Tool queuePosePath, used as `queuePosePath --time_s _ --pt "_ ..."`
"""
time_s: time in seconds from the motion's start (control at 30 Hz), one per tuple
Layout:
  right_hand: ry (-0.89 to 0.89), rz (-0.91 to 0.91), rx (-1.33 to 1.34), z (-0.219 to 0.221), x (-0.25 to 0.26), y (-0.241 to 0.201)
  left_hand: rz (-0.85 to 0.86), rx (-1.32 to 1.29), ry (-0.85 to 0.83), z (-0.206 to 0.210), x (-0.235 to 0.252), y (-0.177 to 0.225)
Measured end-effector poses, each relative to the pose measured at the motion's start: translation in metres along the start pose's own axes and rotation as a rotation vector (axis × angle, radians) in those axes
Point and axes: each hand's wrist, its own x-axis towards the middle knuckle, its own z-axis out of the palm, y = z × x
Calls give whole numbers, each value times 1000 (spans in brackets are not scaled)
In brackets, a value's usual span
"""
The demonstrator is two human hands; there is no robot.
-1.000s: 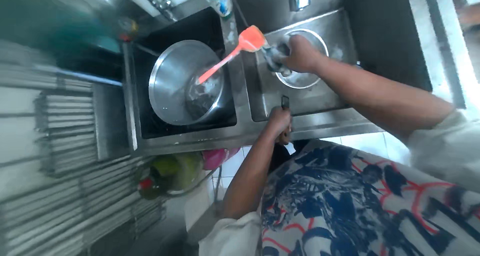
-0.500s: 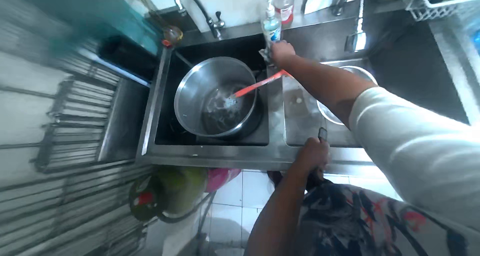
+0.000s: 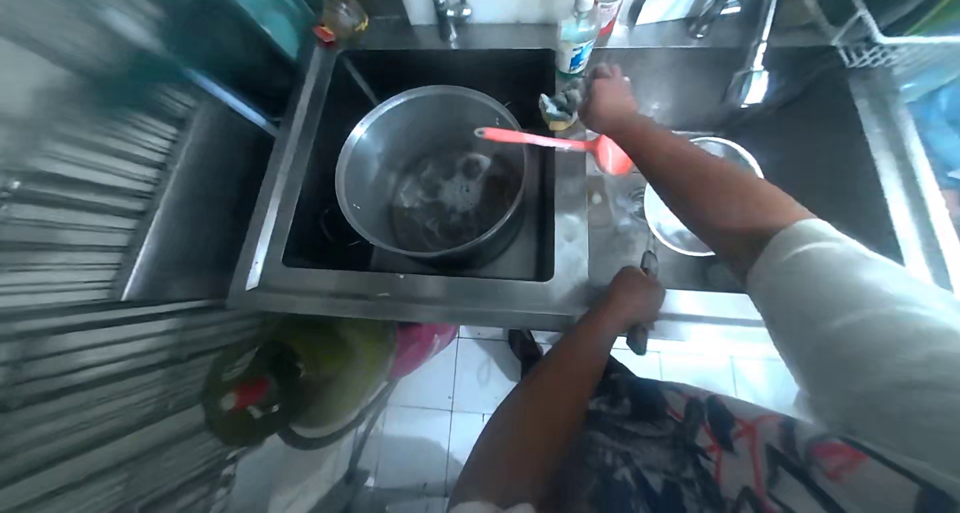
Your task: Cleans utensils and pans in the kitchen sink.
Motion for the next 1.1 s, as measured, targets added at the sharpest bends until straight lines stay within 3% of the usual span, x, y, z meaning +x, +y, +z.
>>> queuePosePath --time_s 0.17,0.37,0.5,0.67,0.97,1.1 --pt "74 -58 197 -44 -89 19 -32 21 -14 1 4 -4" --pt "45 -179 202 -30 -135 39 -13 -11 -11 8 24 -10" --pt "62 -91 253 -59 -190 45 -10 -16 -18 10 18 -2" --pt "84 15 235 -91 -254 93 69 -37 -3 20 2 6" --pt "152 156 473 -100 -278 204 265 -178 79 58 -16 26" --pt "200 290 620 -107 -297 226 252 -291 77 78 -12 21"
